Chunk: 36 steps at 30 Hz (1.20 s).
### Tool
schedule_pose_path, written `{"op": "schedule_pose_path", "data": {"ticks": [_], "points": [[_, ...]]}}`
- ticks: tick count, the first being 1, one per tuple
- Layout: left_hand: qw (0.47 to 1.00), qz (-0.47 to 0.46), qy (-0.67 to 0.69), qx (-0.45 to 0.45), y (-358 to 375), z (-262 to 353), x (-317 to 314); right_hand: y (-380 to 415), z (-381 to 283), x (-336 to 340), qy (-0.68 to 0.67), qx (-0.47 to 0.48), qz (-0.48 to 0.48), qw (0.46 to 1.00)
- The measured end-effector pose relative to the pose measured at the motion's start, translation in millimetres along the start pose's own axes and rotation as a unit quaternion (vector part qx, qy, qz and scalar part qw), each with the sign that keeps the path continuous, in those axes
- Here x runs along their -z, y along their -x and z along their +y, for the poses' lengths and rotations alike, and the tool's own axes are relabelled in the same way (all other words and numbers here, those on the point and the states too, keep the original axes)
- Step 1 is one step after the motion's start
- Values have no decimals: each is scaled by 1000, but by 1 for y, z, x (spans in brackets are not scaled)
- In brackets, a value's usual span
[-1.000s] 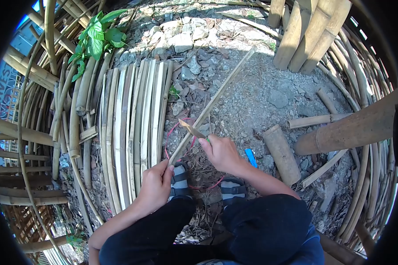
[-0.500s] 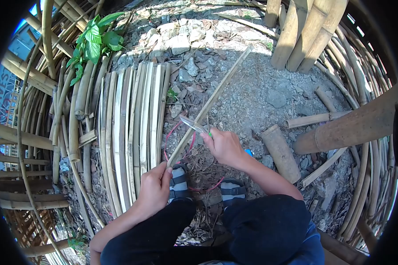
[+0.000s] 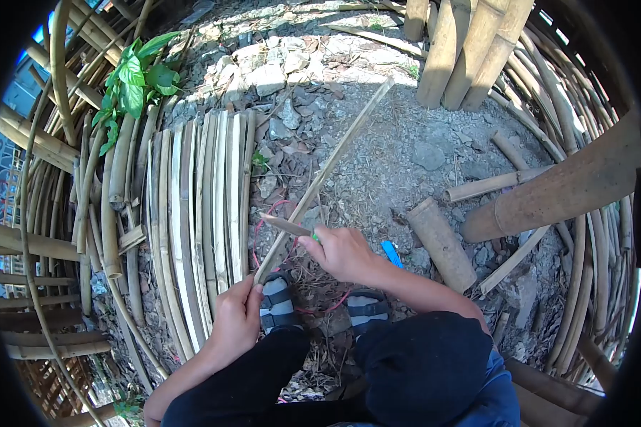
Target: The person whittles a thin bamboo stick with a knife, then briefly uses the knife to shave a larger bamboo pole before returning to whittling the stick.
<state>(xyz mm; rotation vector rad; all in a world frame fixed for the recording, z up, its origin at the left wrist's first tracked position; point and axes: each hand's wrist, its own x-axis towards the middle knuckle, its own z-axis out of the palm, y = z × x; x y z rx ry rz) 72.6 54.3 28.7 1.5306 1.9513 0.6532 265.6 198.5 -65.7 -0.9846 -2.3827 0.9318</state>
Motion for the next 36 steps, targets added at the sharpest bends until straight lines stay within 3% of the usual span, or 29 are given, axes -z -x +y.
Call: {"op": "schedule_pose_path", "data": {"ticks": [2,6,9,13,15,20,22,26,30,35,36], "points": [[999,-12,15,33,2,6,5,-18,30,19,4,-83,47,995],[999,-30,13,14,-2,7,7,-32,55,50,61,-92,31,993],[998,-46,7,34,0,12,9,-48,79,68,45,-200,77,976],[998,-51,2,41,0,6,7,-54,104,70,97,-199,76,972],[999,-43,3,29,5,1,5,-59,131,80,72,-303,138,940],[999,-37,10,11,5,3,3,-55,160,106,87,-339,123,929],[999,-37,16,9,7,6,3,-58,194,117,92,-411,175,890],[1000,-22,0,-10,5,2,4,-40,219,143,116,-433,209,869],[1000,-27,-6,-15,3,-3,-3,-18,129,101,35,-294,164,941],[997,-12,-67,-34,0,0,-2,19,3,20,-2,-61,-7,998],[998,-5,-63,-24,1,2,-2,28,-7,-3,-28,-3,38,999]]}}
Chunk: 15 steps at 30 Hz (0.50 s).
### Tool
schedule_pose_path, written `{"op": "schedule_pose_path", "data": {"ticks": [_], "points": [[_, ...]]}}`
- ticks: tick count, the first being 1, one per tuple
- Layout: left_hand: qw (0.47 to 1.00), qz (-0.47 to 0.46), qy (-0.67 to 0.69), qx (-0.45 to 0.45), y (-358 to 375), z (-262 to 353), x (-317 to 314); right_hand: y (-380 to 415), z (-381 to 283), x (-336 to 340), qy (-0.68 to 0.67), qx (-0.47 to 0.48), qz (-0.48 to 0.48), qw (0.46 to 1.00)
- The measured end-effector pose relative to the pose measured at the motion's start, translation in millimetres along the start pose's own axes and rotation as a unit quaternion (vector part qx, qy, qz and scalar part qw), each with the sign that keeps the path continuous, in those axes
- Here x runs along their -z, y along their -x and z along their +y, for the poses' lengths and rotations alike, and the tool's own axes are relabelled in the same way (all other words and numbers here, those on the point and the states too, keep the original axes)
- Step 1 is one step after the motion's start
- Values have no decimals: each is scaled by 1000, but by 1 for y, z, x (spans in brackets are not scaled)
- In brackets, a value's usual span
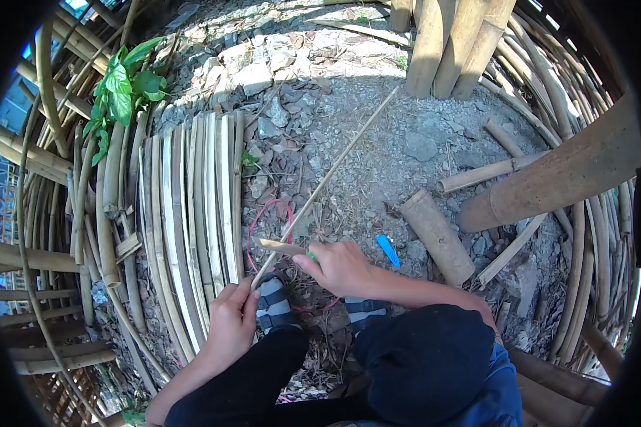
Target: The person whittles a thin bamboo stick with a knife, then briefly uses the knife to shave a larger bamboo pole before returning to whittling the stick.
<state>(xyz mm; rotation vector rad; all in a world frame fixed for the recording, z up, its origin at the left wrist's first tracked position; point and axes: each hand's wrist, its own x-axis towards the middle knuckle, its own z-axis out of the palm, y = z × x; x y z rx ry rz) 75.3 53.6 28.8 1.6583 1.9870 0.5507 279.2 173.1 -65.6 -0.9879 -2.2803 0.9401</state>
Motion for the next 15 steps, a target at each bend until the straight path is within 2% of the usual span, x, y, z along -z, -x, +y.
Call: {"op": "schedule_pose_path", "data": {"ticks": [4,6,12,15], "points": [[998,13,-19,-52,-1,-9,-1,12,-25,-31,-5,38,-34,999],[999,17,-10,-45,0,-11,-1,11,-25,-35,-7,44,-34,998],[997,53,8,-55,-2,-3,-1,-5,-8,-19,59,84,28,994],[997,60,-2,-53,-1,-6,1,-16,12,-2,68,3,20,997]]}}
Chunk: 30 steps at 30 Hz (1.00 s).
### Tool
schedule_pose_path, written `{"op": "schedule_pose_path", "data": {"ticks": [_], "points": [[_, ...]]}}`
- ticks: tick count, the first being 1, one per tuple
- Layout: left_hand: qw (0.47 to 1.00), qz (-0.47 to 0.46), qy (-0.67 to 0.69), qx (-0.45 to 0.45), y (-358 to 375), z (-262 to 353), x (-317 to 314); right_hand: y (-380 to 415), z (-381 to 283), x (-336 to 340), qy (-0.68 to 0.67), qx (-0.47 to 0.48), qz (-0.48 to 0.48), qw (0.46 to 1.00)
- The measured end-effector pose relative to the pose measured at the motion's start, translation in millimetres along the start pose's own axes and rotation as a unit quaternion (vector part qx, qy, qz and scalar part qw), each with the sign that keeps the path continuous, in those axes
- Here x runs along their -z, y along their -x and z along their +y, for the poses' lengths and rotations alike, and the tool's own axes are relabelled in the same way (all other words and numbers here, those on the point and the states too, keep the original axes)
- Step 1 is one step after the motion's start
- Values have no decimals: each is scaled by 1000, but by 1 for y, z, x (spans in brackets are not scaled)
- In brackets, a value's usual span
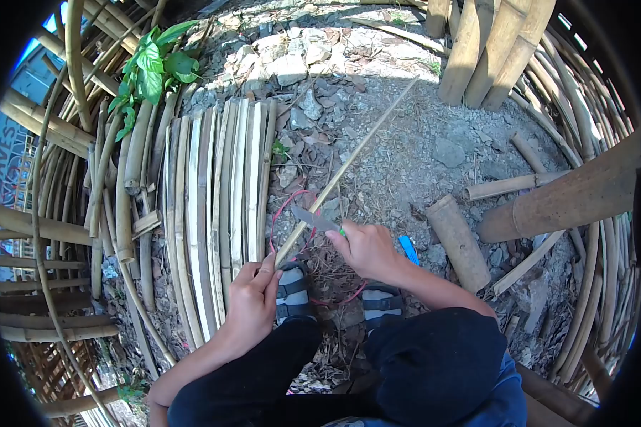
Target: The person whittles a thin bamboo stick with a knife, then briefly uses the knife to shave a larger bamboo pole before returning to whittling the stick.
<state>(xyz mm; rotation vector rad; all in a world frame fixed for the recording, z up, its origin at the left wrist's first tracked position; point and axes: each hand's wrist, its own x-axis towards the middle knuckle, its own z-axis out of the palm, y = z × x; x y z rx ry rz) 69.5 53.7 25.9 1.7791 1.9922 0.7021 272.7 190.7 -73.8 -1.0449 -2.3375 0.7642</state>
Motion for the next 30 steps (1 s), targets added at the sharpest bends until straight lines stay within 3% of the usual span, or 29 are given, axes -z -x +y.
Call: {"op": "schedule_pose_path", "data": {"ticks": [3,5,7,9,10,13,15,17,18,24,28,30], "points": [[1000,-1,-6,1,1,-3,-1,-13,24,13,-6,-71,7,997],[1000,1,-6,3,-1,-3,-2,-10,18,10,8,-69,18,997],[1000,1,-19,7,-1,-3,-3,0,-8,5,-49,-40,-19,998],[1000,1,-16,8,-1,-2,-4,15,-34,-7,-53,58,-2,997],[1000,9,-7,-25,-1,-6,-5,20,-43,-12,-46,75,-29,996],[998,10,-11,-55,0,-2,-2,13,-35,-15,-42,91,-6,995],[999,0,-29,13,0,4,1,4,-21,-4,-42,85,-29,995],[999,5,-32,7,-2,6,2,-6,-10,5,-25,41,-4,999],[999,10,-34,1,-2,6,2,-10,0,7,5,63,15,998],[1000,4,-31,-1,6,-4,3,-56,97,68,-12,-240,126,962],[999,25,-21,0,-1,1,0,-34,69,62,-51,-189,119,973],[1000,12,-21,16,-4,6,-1,-18,16,47,-77,-99,15,992]]}}
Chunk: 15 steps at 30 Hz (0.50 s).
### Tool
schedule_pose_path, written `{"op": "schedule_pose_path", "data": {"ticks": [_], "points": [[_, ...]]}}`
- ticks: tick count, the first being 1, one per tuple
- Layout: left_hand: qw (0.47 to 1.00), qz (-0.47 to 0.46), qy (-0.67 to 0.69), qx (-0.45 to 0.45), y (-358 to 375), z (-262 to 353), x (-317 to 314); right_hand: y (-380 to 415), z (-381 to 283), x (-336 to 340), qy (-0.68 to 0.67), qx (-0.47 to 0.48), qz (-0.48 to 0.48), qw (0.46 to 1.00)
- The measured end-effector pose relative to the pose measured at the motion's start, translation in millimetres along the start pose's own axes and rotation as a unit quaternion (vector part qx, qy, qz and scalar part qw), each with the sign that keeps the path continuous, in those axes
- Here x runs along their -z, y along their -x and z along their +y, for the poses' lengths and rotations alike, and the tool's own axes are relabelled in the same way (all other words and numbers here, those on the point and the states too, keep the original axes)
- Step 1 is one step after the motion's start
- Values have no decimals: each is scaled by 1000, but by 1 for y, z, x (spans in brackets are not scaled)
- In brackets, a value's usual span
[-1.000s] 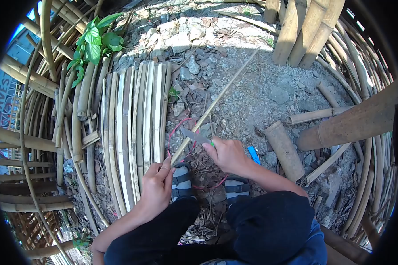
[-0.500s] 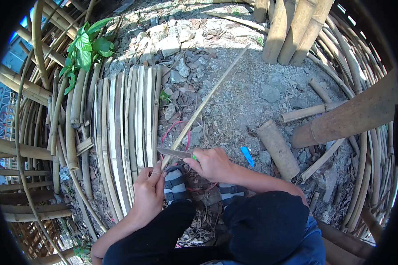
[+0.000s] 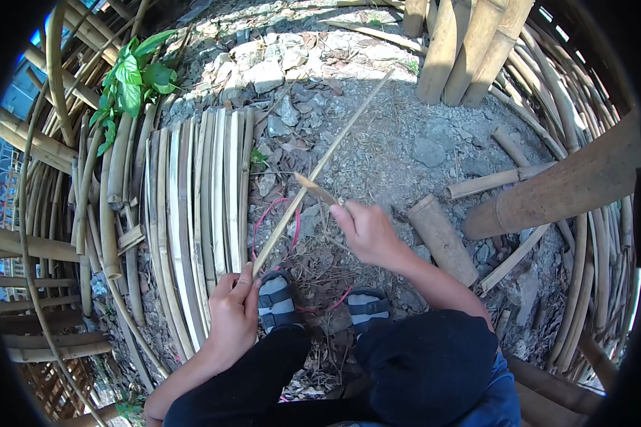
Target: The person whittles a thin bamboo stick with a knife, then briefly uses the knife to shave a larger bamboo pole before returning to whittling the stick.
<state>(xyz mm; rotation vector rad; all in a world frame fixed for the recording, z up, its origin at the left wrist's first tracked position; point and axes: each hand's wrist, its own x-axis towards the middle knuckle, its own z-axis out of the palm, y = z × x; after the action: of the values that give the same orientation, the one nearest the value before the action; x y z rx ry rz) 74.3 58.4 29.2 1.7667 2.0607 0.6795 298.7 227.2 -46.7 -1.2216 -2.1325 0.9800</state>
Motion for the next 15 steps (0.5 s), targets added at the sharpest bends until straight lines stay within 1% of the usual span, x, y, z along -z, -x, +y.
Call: {"op": "schedule_pose_path", "data": {"ticks": [1,2,3,5,6,8,10,11,12,13,15], "points": [[1000,-14,-3,14,0,2,1,14,-17,-16,-13,62,-13,998],[1000,-22,-11,2,0,2,2,26,-32,-31,-28,126,-25,991],[1000,-20,-17,6,2,2,2,34,-43,-44,-31,144,-37,988],[999,-5,13,-37,3,0,0,36,-45,-59,-21,138,-73,988],[999,-5,8,-36,3,-1,0,33,-43,-58,-22,140,-70,987],[1000,-11,5,-27,4,-1,3,18,-30,-44,-8,102,-28,994],[999,-32,-5,-11,8,-3,5,-12,6,-23,23,10,6,1000],[999,-32,-2,-14,9,-5,4,-26,26,-8,43,-28,40,998],[1000,-22,-3,-20,9,-6,4,-34,31,5,62,-66,73,993],[1000,-11,-4,-24,8,-5,2,-32,31,7,65,-66,73,993],[1000,-15,-4,-19,5,-1,3,-20,17,7,-21,-47,20,998]]}}
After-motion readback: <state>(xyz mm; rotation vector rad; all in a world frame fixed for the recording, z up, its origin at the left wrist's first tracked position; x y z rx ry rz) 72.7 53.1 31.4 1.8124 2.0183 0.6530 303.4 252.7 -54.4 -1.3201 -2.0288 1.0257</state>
